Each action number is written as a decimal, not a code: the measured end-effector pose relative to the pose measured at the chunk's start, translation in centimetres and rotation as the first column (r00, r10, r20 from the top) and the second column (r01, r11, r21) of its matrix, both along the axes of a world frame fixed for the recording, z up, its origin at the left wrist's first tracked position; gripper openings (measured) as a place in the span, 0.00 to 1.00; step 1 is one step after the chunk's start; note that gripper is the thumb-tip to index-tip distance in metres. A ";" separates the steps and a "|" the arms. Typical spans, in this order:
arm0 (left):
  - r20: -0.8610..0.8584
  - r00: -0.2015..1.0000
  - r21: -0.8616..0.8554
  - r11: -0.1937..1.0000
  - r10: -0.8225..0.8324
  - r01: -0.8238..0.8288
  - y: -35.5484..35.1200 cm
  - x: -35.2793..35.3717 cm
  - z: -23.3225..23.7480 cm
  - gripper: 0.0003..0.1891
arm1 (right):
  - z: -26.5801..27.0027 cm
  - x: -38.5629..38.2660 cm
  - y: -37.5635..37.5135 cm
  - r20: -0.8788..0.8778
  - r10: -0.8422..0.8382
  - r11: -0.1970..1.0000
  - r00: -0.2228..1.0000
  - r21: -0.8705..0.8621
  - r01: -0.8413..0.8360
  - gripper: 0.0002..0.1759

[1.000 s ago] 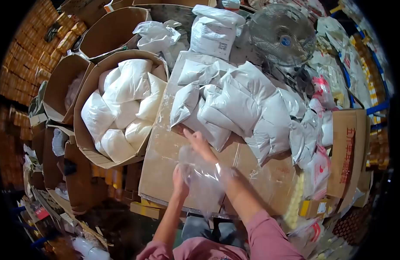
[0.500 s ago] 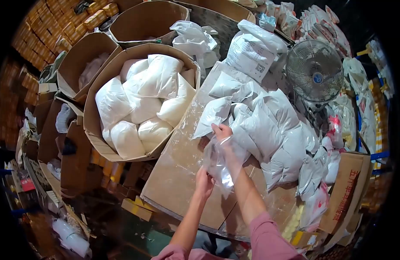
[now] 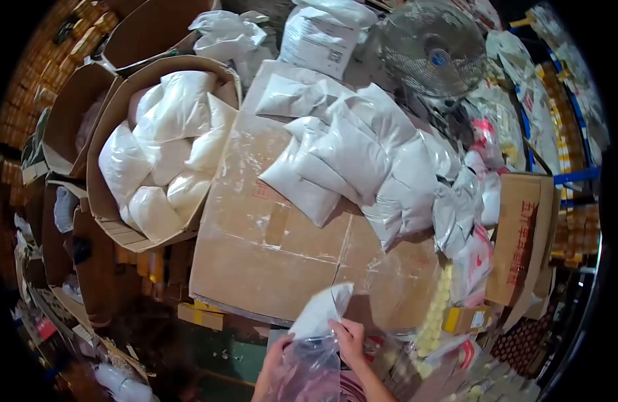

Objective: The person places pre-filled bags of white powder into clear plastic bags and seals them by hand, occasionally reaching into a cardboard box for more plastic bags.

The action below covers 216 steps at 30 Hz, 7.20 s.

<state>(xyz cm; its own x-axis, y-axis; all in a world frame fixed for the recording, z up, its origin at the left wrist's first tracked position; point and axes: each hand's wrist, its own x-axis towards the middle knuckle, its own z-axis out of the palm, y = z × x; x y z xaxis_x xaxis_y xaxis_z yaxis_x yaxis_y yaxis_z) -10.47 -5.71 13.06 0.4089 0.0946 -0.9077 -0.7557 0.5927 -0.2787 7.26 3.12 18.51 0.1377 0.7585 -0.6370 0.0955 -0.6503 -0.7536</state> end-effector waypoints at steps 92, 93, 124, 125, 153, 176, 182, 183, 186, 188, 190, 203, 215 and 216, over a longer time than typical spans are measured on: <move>-0.876 0.449 0.452 0.621 0.174 0.640 8.7 18.9 -12.6 0.12 | -16.5 15.2 -1.3 -0.305 -0.623 0.780 0.720 -0.311 0.543 0.13; -0.878 0.467 0.405 0.679 0.103 0.612 8.6 19.4 -12.0 0.11 | -16.4 14.9 -1.5 -0.158 -0.506 0.860 0.848 -0.170 0.481 0.12; -0.885 0.418 0.171 0.695 -0.202 0.699 3.0 20.0 -14.3 0.05 | -20.2 16.6 -7.8 0.063 -0.348 0.933 0.936 -0.073 0.352 0.08; -0.887 0.392 0.114 0.706 -0.245 0.699 3.4 20.3 -13.6 0.05 | -19.7 16.5 -7.9 0.155 -0.291 0.954 0.944 -0.025 0.298 0.07; -0.948 0.296 0.247 0.313 -0.121 0.917 3.0 14.9 -15.0 0.05 | -20.4 15.7 -6.9 0.062 0.096 0.956 0.993 0.273 -0.109 0.08; -0.905 0.371 0.059 -0.802 0.209 0.595 8.3 11.0 -1.4 0.09 | -7.2 24.9 -4.7 0.122 0.813 0.436 0.569 0.520 -0.734 0.07; -0.826 0.234 -0.383 -0.816 0.512 0.433 7.8 10.6 -1.9 0.15 | -7.2 25.0 -6.1 0.745 0.599 0.049 0.293 0.331 -0.942 0.05; -0.833 0.231 -0.376 -0.821 0.502 0.429 7.8 10.9 -1.3 0.15 | -6.4 25.0 -5.9 0.763 0.579 0.036 0.288 0.328 -0.944 0.06; -0.815 0.282 -0.333 -0.807 0.506 0.488 7.7 10.9 2.1 0.15 | -2.2 25.8 -6.0 0.760 0.490 0.058 0.427 0.460 -0.886 0.06; -0.792 0.306 -0.315 -0.783 0.529 0.537 6.9 10.7 4.0 0.15 | -0.6 26.2 -6.6 0.739 0.448 0.055 0.503 0.539 -0.841 0.06; -0.766 0.301 -0.329 -0.748 0.569 0.577 5.9 10.0 3.1 0.16 | -0.3 26.3 -7.0 0.757 0.450 0.021 0.473 0.520 -0.854 0.05; -0.859 0.084 -0.447 -0.820 0.505 0.358 4.6 9.7 -0.2 0.17 | -7.6 24.1 -9.4 0.787 0.461 0.010 0.410 0.457 -0.889 0.04; -0.851 0.177 -0.449 -0.860 0.494 0.243 6.9 9.9 3.6 0.13 | -5.4 22.7 -8.4 0.838 0.406 0.098 0.365 0.357 -0.929 0.05; -0.830 0.222 -0.446 -0.848 0.511 0.286 6.7 9.7 4.1 0.11 | -5.1 22.6 -8.7 0.822 0.402 0.138 0.403 0.381 -0.914 0.07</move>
<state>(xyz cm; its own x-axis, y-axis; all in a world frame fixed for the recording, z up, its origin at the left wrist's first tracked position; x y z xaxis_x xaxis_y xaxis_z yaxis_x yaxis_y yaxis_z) -0.82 0.96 17.17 0.9640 0.2542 -0.0782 0.2613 -0.8506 0.4563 29.84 -5.59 13.42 -0.6630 0.7368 0.1323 0.6034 0.6305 -0.4882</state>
